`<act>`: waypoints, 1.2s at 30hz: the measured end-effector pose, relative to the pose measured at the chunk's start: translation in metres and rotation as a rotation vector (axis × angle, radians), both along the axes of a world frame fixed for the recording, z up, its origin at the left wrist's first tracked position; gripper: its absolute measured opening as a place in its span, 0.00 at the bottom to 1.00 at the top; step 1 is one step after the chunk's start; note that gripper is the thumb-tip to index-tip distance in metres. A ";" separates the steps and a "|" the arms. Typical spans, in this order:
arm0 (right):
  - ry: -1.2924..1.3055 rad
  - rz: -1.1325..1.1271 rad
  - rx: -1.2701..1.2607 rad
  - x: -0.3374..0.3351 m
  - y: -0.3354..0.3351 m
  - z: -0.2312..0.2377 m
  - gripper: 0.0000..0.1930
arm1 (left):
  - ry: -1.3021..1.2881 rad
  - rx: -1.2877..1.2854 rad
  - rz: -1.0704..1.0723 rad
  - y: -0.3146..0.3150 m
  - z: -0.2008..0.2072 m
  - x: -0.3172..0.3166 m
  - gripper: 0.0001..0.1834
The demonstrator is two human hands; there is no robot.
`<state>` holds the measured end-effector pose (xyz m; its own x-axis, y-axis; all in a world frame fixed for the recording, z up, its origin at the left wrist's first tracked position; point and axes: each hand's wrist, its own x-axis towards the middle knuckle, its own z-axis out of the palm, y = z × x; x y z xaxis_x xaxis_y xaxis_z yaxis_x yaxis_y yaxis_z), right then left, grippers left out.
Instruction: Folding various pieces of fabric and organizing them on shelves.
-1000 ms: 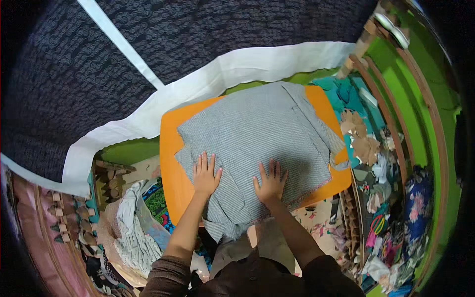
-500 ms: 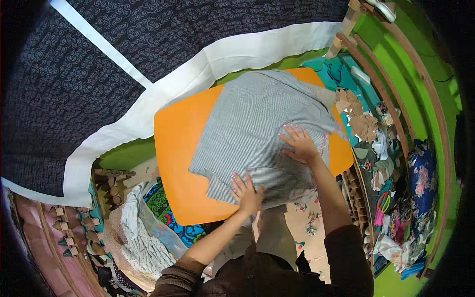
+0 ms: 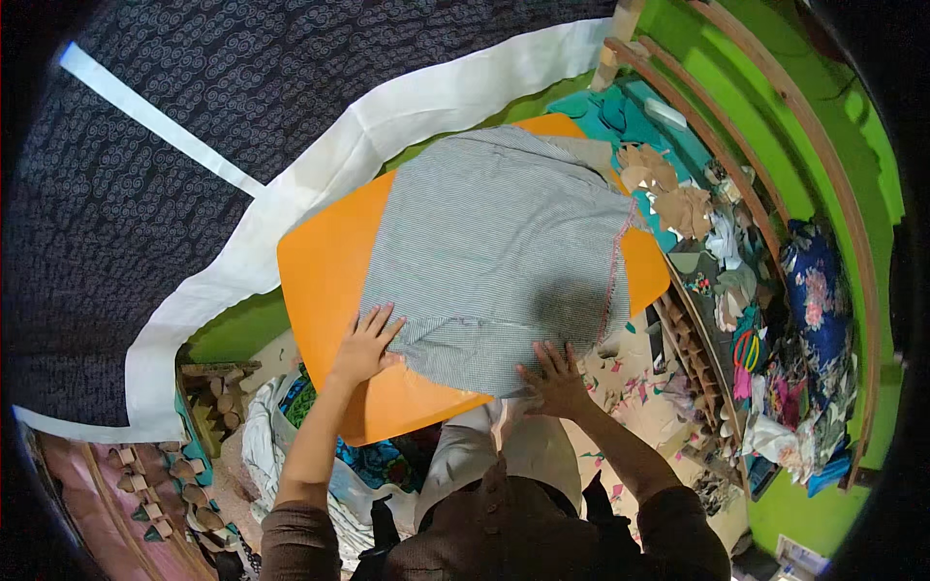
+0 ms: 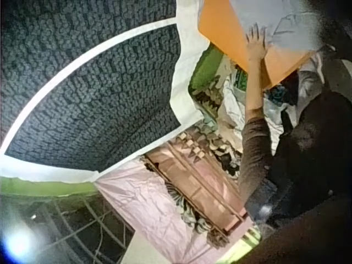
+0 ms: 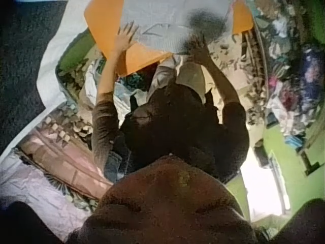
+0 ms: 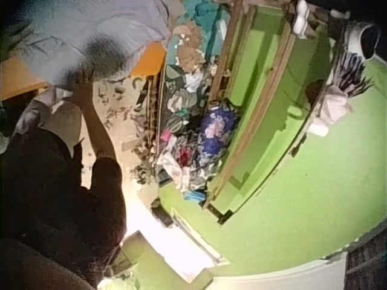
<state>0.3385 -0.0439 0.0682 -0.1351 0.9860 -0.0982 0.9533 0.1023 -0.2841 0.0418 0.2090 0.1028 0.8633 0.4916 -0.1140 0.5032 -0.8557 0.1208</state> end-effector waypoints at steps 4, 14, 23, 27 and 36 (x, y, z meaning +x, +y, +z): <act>-0.334 -0.045 0.233 -0.010 0.006 -0.040 0.41 | -0.146 0.060 0.100 0.007 -0.015 0.012 0.19; 0.150 -0.174 0.044 -0.039 0.032 0.024 0.42 | -0.279 0.125 -0.043 0.007 0.016 0.018 0.14; 0.255 -0.422 0.529 -0.118 0.129 0.016 0.35 | -0.323 0.238 -0.226 -0.004 0.044 0.053 0.06; 0.060 -0.476 0.509 -0.067 0.114 -0.002 0.26 | -0.357 0.287 -0.155 0.001 0.061 0.043 0.05; 0.077 0.056 0.096 0.045 0.050 0.016 0.23 | -0.004 -0.133 0.005 -0.021 0.060 0.005 0.13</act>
<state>0.3832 0.0058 0.0837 -0.1935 0.9811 0.0088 0.9211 0.1848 -0.3427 0.0470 0.1876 0.1625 0.8614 0.4769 -0.1749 0.5069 -0.8293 0.2352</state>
